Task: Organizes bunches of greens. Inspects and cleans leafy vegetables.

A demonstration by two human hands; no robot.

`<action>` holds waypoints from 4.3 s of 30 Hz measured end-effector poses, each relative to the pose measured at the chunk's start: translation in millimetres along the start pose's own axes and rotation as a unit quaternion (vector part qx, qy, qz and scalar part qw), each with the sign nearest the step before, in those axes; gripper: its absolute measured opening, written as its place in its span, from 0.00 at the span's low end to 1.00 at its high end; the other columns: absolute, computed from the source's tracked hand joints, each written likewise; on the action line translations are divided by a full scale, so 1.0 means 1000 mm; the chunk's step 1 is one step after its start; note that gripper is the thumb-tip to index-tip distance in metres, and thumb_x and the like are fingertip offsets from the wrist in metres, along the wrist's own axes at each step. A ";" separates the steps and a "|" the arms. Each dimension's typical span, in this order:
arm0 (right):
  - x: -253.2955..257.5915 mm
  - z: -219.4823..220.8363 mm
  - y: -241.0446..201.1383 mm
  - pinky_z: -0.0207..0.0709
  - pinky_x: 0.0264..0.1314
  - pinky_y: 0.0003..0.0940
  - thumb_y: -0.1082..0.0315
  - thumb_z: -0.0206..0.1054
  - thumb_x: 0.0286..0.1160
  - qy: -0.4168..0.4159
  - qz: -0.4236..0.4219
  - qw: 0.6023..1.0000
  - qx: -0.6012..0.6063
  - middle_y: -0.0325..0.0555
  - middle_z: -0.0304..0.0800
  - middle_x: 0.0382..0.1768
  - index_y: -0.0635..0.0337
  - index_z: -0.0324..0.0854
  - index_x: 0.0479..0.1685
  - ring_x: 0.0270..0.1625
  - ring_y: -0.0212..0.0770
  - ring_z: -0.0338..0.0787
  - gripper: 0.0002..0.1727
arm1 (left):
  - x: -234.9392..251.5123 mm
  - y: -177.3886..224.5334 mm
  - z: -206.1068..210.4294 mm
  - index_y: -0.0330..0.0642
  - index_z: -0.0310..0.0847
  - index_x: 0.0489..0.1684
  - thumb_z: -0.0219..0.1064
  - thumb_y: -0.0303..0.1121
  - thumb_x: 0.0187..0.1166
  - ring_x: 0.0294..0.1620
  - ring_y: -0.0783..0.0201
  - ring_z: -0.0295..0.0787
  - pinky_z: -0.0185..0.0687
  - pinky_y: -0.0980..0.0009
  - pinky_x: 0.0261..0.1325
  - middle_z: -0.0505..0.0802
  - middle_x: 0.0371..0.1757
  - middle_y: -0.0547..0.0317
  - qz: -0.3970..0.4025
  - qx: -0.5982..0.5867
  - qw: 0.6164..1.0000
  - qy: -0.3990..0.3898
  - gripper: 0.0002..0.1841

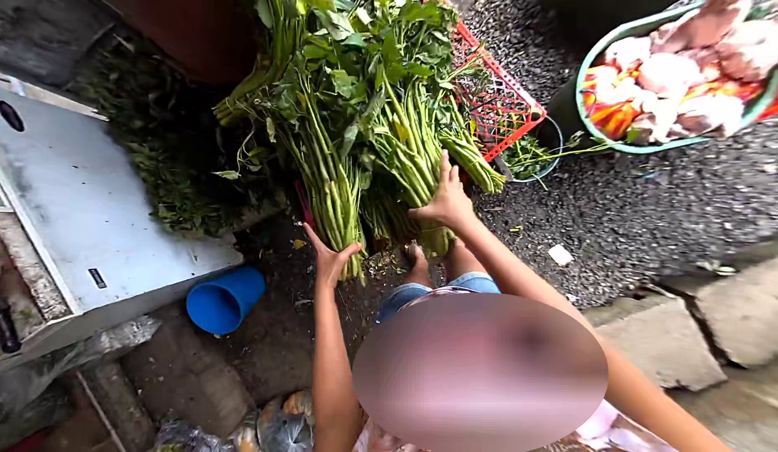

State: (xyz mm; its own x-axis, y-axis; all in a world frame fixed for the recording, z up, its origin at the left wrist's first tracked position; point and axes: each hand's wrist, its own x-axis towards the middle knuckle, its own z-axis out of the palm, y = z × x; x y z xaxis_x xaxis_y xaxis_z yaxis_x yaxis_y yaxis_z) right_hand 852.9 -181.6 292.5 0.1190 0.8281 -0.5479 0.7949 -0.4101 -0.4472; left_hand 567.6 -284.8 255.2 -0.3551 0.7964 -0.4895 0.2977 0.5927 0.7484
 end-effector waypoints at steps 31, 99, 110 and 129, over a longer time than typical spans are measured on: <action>0.003 -0.073 0.122 0.91 0.42 0.30 0.60 0.85 0.34 -0.180 -0.100 0.762 0.614 0.33 0.96 0.34 0.53 0.83 0.48 0.35 0.28 0.94 0.31 | 0.014 0.027 -0.058 0.29 0.68 0.77 0.81 0.25 0.60 0.57 0.59 0.91 0.89 0.59 0.62 0.90 0.61 0.42 -0.025 -0.050 0.998 -0.001 0.39; -0.061 0.081 -0.096 0.82 0.66 0.58 0.42 0.75 0.71 -0.311 -0.068 0.923 0.215 0.65 0.87 0.59 0.68 0.58 0.83 0.60 0.57 0.90 0.50 | -0.045 0.055 -0.131 0.43 0.50 0.88 0.86 0.63 0.40 0.55 0.73 0.90 0.89 0.71 0.58 0.89 0.60 0.60 0.024 -0.204 0.978 0.040 0.68; -0.051 0.052 -0.046 0.82 0.57 0.65 0.53 0.69 0.78 -0.071 -0.074 0.989 -0.105 0.73 0.76 0.69 0.75 0.70 0.73 0.67 0.70 0.84 0.35 | -0.098 0.120 -0.124 0.58 0.85 0.40 0.75 0.42 0.68 0.42 0.85 0.92 0.87 0.84 0.50 0.96 0.37 0.79 0.204 -0.338 0.918 -0.018 0.08; 0.008 0.031 -0.021 0.79 0.55 0.72 0.47 0.84 0.43 -0.176 0.038 0.970 0.163 0.66 0.88 0.55 0.55 0.72 0.76 0.57 0.66 0.88 0.50 | -0.052 0.098 -0.060 0.54 0.83 0.50 0.78 0.52 0.65 0.42 0.77 0.94 0.92 0.76 0.48 0.96 0.39 0.69 0.148 -0.438 0.878 -0.122 0.20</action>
State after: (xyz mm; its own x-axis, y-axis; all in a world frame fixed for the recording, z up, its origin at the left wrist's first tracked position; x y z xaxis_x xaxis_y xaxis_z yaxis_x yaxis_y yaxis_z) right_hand 818.7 -177.8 275.8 -0.0866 0.6327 -0.7696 0.5546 -0.6111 -0.5648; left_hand 561.7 -275.9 381.2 -0.1438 0.9655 -0.2171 -0.4884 0.1216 0.8641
